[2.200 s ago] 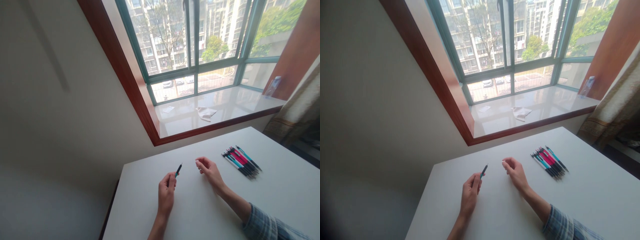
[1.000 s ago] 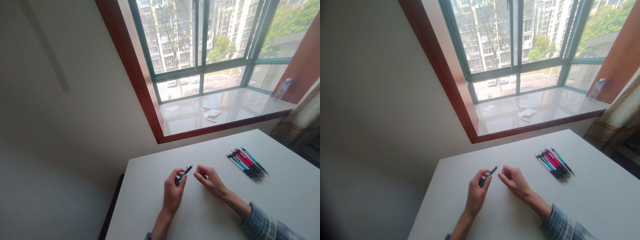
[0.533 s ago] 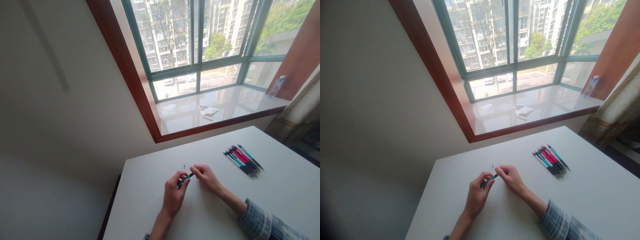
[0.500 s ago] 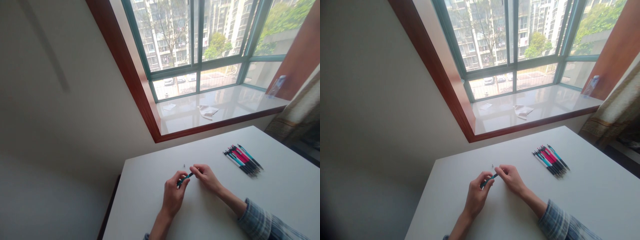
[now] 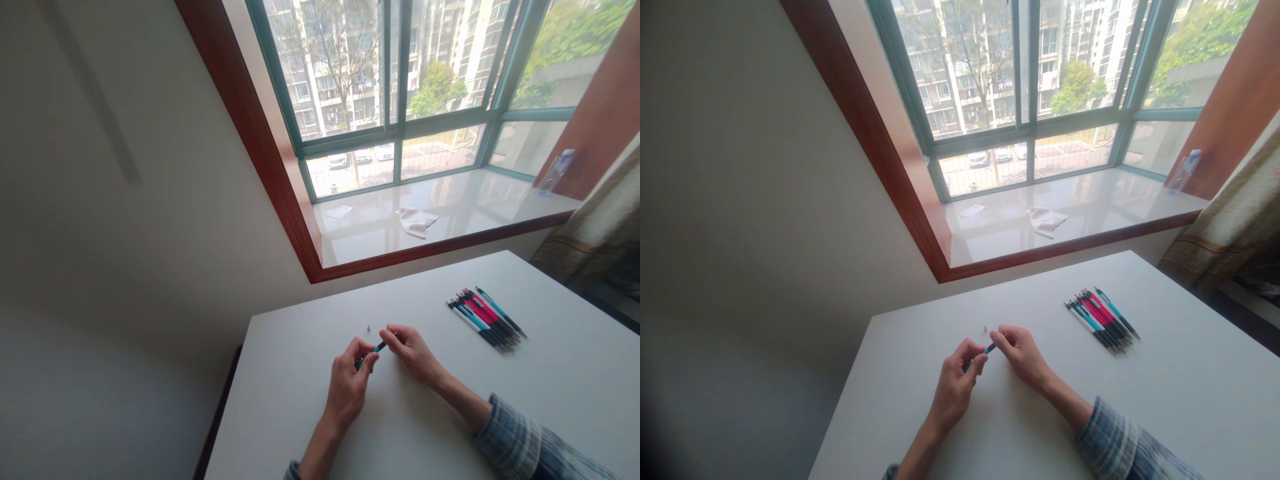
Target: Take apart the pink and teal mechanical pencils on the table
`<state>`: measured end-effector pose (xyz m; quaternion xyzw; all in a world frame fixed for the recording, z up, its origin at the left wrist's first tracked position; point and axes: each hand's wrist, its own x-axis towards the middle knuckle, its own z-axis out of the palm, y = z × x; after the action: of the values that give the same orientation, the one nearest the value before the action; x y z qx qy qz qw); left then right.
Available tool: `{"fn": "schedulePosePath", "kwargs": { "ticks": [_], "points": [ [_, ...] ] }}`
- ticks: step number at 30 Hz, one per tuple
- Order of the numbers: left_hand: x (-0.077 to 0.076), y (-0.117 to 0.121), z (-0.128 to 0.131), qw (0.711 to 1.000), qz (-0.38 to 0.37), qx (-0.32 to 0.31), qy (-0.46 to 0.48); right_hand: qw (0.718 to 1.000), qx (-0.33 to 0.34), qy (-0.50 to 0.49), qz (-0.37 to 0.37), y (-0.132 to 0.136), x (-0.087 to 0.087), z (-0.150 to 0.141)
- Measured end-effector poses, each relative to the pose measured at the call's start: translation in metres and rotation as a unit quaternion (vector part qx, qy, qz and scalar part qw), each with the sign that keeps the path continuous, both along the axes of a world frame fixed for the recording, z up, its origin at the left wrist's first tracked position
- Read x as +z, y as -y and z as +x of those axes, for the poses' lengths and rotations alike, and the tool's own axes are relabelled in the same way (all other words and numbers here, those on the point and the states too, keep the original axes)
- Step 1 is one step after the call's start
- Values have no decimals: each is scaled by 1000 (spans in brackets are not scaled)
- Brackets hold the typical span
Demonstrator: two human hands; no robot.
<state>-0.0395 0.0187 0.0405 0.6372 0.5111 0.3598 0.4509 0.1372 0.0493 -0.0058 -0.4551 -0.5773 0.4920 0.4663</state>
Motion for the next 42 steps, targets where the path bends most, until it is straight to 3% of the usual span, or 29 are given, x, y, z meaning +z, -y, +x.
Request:
{"fn": "schedulePosePath", "kwargs": {
  "ticks": [6, 13, 24, 37, 42],
  "points": [
    [-11, -2, -2, 996, -57, -15, 67, 1000, 25, 1, 12, 1, 4, 2],
    [-3, -3, -4, 1000, 17, 5, -18, 1000, 20, -15, 1, 3, 12, 4],
    [-3, -2, -3, 999, 31, 32, -25, 982, 23, -179, -49, 1, 11, 6],
    [-2, -2, -2, 999, 22, 18, -30, 979, 6, -191, -65, 0, 7, 8],
    [-2, -1, -2, 999, 27, 19, -30, 965, 31, -244, -94, 2, 14, 8]
  ]
}}
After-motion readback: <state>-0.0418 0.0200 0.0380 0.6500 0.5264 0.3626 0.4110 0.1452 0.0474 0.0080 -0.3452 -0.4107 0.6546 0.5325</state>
